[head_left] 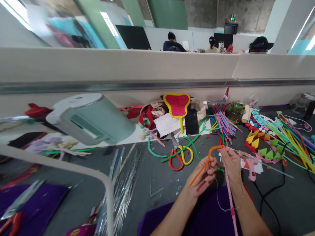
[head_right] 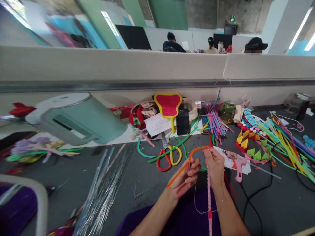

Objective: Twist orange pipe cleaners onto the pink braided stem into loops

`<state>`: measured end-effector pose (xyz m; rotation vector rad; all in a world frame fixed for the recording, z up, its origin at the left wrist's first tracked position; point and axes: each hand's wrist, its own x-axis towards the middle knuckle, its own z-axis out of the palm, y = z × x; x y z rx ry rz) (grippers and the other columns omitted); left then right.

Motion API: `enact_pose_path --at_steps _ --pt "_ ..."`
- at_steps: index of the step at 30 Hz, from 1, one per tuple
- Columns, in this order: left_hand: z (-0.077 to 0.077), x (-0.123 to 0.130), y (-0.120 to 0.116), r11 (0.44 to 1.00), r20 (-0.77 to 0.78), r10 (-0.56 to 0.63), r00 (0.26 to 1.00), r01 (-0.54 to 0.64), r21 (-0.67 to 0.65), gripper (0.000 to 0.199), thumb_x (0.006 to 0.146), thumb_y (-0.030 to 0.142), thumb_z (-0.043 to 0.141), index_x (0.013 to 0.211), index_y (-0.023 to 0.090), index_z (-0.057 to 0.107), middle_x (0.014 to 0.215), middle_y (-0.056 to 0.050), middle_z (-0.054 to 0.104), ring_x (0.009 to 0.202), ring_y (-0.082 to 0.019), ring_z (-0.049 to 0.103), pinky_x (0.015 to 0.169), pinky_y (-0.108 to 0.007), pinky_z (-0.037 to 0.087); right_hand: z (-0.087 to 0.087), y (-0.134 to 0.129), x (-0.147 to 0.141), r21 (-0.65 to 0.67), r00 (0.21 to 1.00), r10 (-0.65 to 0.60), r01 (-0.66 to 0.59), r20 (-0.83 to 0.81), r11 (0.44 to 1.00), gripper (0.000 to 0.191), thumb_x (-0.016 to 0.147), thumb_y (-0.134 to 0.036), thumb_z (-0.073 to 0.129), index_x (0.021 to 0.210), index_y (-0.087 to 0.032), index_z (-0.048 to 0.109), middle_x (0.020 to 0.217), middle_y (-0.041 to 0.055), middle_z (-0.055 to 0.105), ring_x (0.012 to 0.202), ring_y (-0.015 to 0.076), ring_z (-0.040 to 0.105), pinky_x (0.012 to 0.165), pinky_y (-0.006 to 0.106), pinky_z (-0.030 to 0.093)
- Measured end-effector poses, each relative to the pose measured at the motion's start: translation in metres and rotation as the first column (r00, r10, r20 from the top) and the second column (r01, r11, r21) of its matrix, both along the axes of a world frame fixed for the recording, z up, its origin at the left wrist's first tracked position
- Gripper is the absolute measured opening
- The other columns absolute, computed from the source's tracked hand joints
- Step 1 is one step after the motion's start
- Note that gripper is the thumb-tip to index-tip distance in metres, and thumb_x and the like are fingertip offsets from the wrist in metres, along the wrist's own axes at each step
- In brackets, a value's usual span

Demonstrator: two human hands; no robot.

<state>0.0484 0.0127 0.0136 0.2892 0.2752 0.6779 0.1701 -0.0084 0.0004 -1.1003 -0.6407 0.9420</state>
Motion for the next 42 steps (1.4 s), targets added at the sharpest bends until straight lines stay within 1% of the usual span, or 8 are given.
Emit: enact_pose_path --at_steps 11,17,24,30,35,37,40,42 --pt "0.007 0.000 -0.003 0.999 0.046 0.028 0.999 -0.030 0.046 0.033 0.062 0.024 0.083 0.066 0.013 0.052 0.066 0.004 0.039 0.048 -0.001 0.032 0.034 -0.005 0.026 0.010 -0.003 -0.003 -0.007 0.999 -0.021 0.021 0.038 1.000 0.034 0.074 -0.049 0.066 0.075 -0.016 0.064 0.045 -0.0085 0.036 0.039 0.0057 0.027 0.039 0.021 0.017" --pt "0.007 -0.001 0.007 0.989 -0.186 0.073 0.980 -0.047 0.142 0.037 0.060 0.032 0.083 0.063 0.013 0.051 0.059 0.005 0.041 0.044 -0.001 0.031 0.035 -0.010 0.025 0.006 -0.001 0.001 0.000 0.995 -0.071 0.071 0.076 0.997 0.033 0.076 -0.048 0.065 0.079 -0.015 0.066 0.044 -0.0082 0.037 0.039 0.0065 0.029 0.039 0.021 0.019" --pt "0.008 -0.006 0.015 0.956 -0.433 0.248 0.866 -0.147 0.254 0.033 0.054 0.028 0.082 0.060 0.014 0.052 0.052 0.007 0.044 0.041 -0.002 0.035 0.036 -0.014 0.024 0.006 -0.002 0.003 0.029 0.982 -0.123 0.120 0.146 0.992 0.030 0.079 -0.045 0.062 0.080 -0.015 0.067 0.046 -0.0077 0.038 0.041 0.0068 0.031 0.040 0.021 0.021" --pt "0.009 -0.006 0.016 0.866 -0.549 0.412 0.727 -0.124 0.485 0.028 0.059 0.027 0.075 0.052 0.015 0.050 0.053 0.007 0.042 0.042 -0.004 0.034 0.040 -0.018 0.026 0.007 -0.002 0.005 0.024 0.979 -0.128 0.125 0.161 0.992 0.033 0.079 -0.047 0.061 0.081 -0.015 0.068 0.045 -0.0080 0.036 0.040 0.0068 0.029 0.039 0.021 0.020" --pt "0.005 -0.004 0.014 0.702 -0.573 0.638 0.514 -0.083 0.707 0.019 0.062 0.023 0.068 0.051 0.016 0.055 0.056 0.005 0.045 0.050 -0.007 0.037 0.047 -0.020 0.028 0.008 -0.003 0.006 0.016 0.974 -0.110 0.109 0.200 0.994 0.034 0.079 -0.048 0.061 0.082 -0.015 0.068 0.045 -0.0073 0.038 0.041 0.0072 0.030 0.040 0.022 0.021" --pt "0.003 -0.004 0.013 0.647 -0.551 0.697 0.460 -0.071 0.759 0.017 0.062 0.020 0.066 0.051 0.017 0.053 0.056 0.005 0.044 0.052 -0.008 0.037 0.050 -0.020 0.029 0.007 -0.003 0.005 0.012 0.972 -0.108 0.108 0.208 0.994 0.034 0.079 -0.048 0.061 0.082 -0.015 0.068 0.045 -0.0071 0.038 0.041 0.0074 0.030 0.040 0.022 0.022" --pt "0.002 -0.003 0.013 0.621 -0.541 0.717 0.440 -0.049 0.782 0.014 0.063 0.017 0.063 0.054 0.018 0.053 0.058 0.005 0.045 0.053 -0.009 0.038 0.051 -0.020 0.031 0.006 -0.002 0.005 0.006 0.975 -0.104 0.104 0.198 0.995 0.033 0.078 -0.048 0.061 0.081 -0.015 0.068 0.046 -0.0072 0.039 0.042 0.0074 0.030 0.040 0.022 0.022" --pt "0.001 -0.002 0.013 0.629 -0.537 0.699 0.471 -0.048 0.776 0.011 0.064 0.016 0.063 0.057 0.018 0.054 0.064 0.003 0.051 0.059 -0.011 0.045 0.054 -0.020 0.034 0.005 -0.002 0.004 0.010 0.977 -0.104 0.104 0.187 0.995 0.033 0.079 -0.047 0.061 0.080 -0.015 0.067 0.045 -0.0074 0.038 0.041 0.0074 0.030 0.040 0.022 0.022"
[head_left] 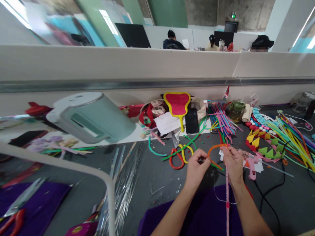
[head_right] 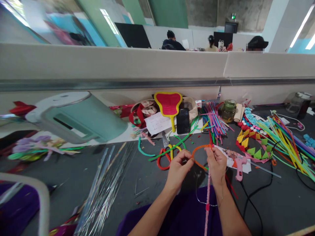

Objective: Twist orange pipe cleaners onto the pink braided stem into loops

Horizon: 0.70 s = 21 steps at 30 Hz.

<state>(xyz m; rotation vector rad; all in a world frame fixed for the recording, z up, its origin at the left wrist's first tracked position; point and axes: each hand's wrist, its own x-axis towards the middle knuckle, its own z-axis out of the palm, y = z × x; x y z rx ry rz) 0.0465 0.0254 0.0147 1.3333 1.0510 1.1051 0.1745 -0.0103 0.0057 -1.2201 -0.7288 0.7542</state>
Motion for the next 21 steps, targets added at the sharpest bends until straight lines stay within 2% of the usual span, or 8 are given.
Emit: enact_pose_path --at_steps 3,6,10,13,17,21 --pt "0.001 0.003 -0.001 0.997 0.129 -0.037 0.991 0.045 -0.061 0.014 0.063 0.018 0.067 0.058 0.017 0.053 0.077 -0.001 0.057 0.072 -0.014 0.056 0.064 -0.023 0.043 0.000 0.000 0.000 0.007 1.000 0.010 -0.010 -0.028 1.000 0.032 0.079 -0.046 0.062 0.080 -0.015 0.067 0.045 -0.0079 0.037 0.041 0.0071 0.030 0.040 0.022 0.021" --pt "0.003 0.006 -0.005 0.988 0.236 -0.023 0.972 0.058 -0.140 0.020 0.064 0.020 0.068 0.058 0.016 0.050 0.082 0.000 0.055 0.070 -0.013 0.061 0.071 -0.027 0.047 0.001 -0.001 -0.001 0.011 0.999 0.025 -0.025 -0.042 1.000 0.031 0.079 -0.046 0.062 0.080 -0.015 0.066 0.046 -0.0078 0.037 0.041 0.0067 0.029 0.040 0.021 0.020" --pt "0.006 0.008 -0.009 0.991 0.218 0.003 0.976 0.026 -0.129 0.019 0.066 0.018 0.066 0.061 0.017 0.048 0.080 0.003 0.055 0.060 -0.011 0.062 0.063 -0.025 0.047 0.002 -0.002 -0.002 0.015 0.998 0.030 -0.030 -0.050 0.999 0.029 0.080 -0.044 0.063 0.080 -0.015 0.066 0.047 -0.0077 0.038 0.042 0.0063 0.030 0.040 0.021 0.020" --pt "0.007 0.007 -0.008 0.989 0.218 -0.021 0.976 0.052 -0.138 0.017 0.068 0.018 0.065 0.064 0.017 0.048 0.074 0.004 0.055 0.055 -0.011 0.061 0.056 -0.023 0.046 0.001 -0.001 -0.001 0.016 0.997 0.035 -0.034 -0.072 0.999 0.029 0.079 -0.044 0.063 0.080 -0.015 0.066 0.047 -0.0079 0.038 0.041 0.0061 0.029 0.040 0.021 0.020" --pt "0.009 0.001 -0.002 0.940 0.324 -0.134 0.936 0.224 -0.259 0.019 0.069 0.021 0.069 0.069 0.016 0.050 0.073 0.003 0.060 0.051 -0.009 0.057 0.057 -0.025 0.051 -0.004 0.002 0.001 0.020 0.989 0.032 -0.029 -0.147 0.999 0.032 0.077 -0.046 0.065 0.081 -0.015 0.066 0.042 -0.0093 0.036 0.038 0.0057 0.028 0.039 0.020 0.020" --pt "0.010 -0.007 0.002 0.825 0.544 -0.249 0.802 0.469 -0.315 0.019 0.072 0.021 0.070 0.078 0.016 0.053 0.077 -0.001 0.066 0.052 -0.009 0.057 0.061 -0.031 0.055 -0.007 0.005 -0.001 0.031 0.945 0.094 -0.089 -0.314 0.996 0.032 0.075 -0.047 0.067 0.080 -0.016 0.064 0.038 -0.0118 0.032 0.032 0.0038 0.022 0.034 0.018 0.016"
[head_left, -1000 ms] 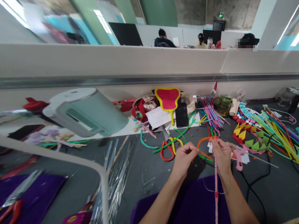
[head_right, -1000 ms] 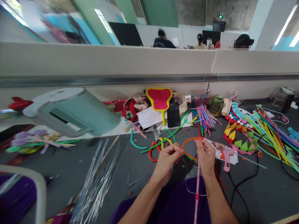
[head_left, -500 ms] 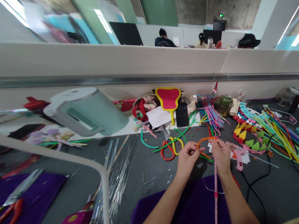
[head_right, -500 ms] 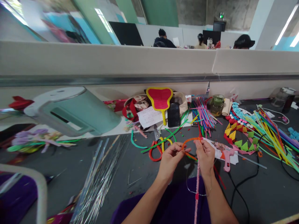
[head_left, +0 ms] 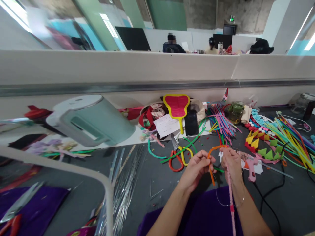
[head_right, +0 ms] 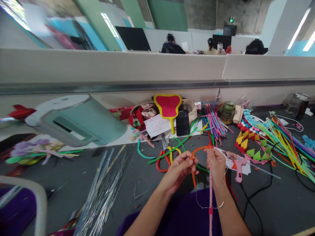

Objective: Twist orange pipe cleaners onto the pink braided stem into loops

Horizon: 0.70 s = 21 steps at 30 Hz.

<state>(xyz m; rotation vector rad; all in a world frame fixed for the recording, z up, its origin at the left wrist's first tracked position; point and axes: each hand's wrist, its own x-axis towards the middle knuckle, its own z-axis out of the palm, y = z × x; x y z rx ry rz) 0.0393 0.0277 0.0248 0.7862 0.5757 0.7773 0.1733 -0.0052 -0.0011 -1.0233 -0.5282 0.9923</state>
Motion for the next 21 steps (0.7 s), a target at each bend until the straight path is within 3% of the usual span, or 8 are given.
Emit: enact_pose_path --at_steps 3,7,12,21 --pt "-0.001 -0.003 0.000 0.994 0.123 -0.102 0.987 0.107 -0.032 0.019 0.075 0.024 0.069 0.085 0.015 0.056 0.075 -0.004 0.068 0.057 -0.013 0.062 0.063 -0.030 0.054 0.001 0.000 -0.003 0.028 0.992 0.061 -0.058 -0.109 0.998 0.031 0.074 -0.046 0.068 0.079 -0.015 0.064 0.037 -0.0128 0.031 0.031 0.0024 0.018 0.032 0.016 0.013" --pt "-0.005 -0.004 -0.001 0.987 0.202 -0.156 0.967 0.162 -0.016 0.032 0.068 0.025 0.077 0.093 0.014 0.059 0.073 -0.003 0.069 0.063 -0.016 0.067 0.066 -0.029 0.054 0.005 0.000 -0.007 0.056 0.976 0.094 -0.085 -0.196 0.995 0.030 0.073 -0.043 0.070 0.078 -0.015 0.064 0.036 -0.0130 0.031 0.030 0.0012 0.016 0.031 0.014 0.012" --pt "-0.008 -0.006 -0.002 0.990 0.155 -0.144 0.977 0.142 0.025 0.030 0.064 0.026 0.081 0.085 0.013 0.063 0.065 0.000 0.066 0.059 -0.013 0.065 0.070 -0.029 0.053 0.007 0.001 -0.008 0.042 0.964 0.129 -0.123 -0.234 0.992 0.031 0.069 -0.043 0.074 0.076 -0.015 0.064 0.036 -0.0128 0.032 0.029 0.0009 0.019 0.030 0.013 0.013" --pt "-0.001 -0.011 -0.001 0.963 0.029 -0.232 0.972 0.226 0.148 0.052 0.060 0.013 0.082 0.107 0.018 0.061 0.072 0.002 0.063 0.063 -0.013 0.065 0.066 -0.025 0.052 0.007 -0.001 -0.006 0.025 0.956 0.140 -0.138 -0.257 0.990 0.031 0.071 -0.044 0.072 0.079 -0.014 0.064 0.036 -0.0131 0.033 0.029 -0.0003 0.017 0.030 0.013 0.011"
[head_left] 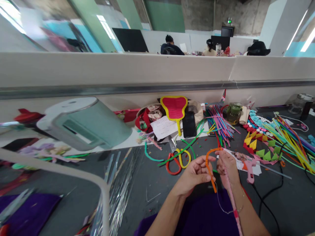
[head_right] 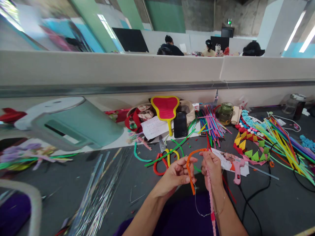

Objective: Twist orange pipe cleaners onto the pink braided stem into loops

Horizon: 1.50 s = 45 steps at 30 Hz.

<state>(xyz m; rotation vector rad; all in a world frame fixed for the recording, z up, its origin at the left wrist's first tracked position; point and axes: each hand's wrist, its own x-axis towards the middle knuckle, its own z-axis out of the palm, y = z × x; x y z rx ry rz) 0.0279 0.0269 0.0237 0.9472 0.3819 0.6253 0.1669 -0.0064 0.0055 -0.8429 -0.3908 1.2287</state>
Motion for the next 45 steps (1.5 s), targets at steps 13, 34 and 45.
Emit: enact_pose_path --at_steps 13,34,45 --pt "0.010 0.000 0.002 0.928 -0.282 0.252 0.926 -0.149 0.343 0.012 0.068 0.011 0.066 0.079 0.014 0.067 0.074 -0.002 0.063 0.072 -0.013 0.060 0.067 -0.023 0.046 -0.004 0.003 0.002 0.027 0.999 0.024 -0.025 0.042 0.999 0.032 0.070 -0.046 0.073 0.075 -0.015 0.064 0.033 -0.0127 0.034 0.027 0.0008 0.019 0.029 0.014 0.013" --pt "0.015 -0.013 0.010 0.924 -0.240 0.149 0.959 -0.049 0.379 0.025 0.072 0.038 0.072 0.068 0.013 0.070 0.070 -0.004 0.058 0.061 -0.011 0.048 0.055 -0.022 0.035 0.003 -0.001 0.008 0.061 0.996 0.082 -0.084 0.042 0.995 0.028 0.073 -0.042 0.071 0.076 -0.015 0.063 0.034 -0.0128 0.033 0.028 0.0013 0.018 0.031 0.015 0.013" --pt "0.010 -0.020 0.013 0.983 -0.240 -0.026 0.970 0.069 0.172 0.028 0.071 0.040 0.069 0.070 0.012 0.066 0.062 -0.005 0.062 0.054 -0.012 0.051 0.052 -0.023 0.037 0.003 -0.002 0.008 0.048 0.983 0.105 -0.113 0.149 0.992 0.029 0.074 -0.043 0.070 0.075 -0.014 0.064 0.034 -0.0117 0.035 0.029 0.0018 0.020 0.033 0.017 0.014"
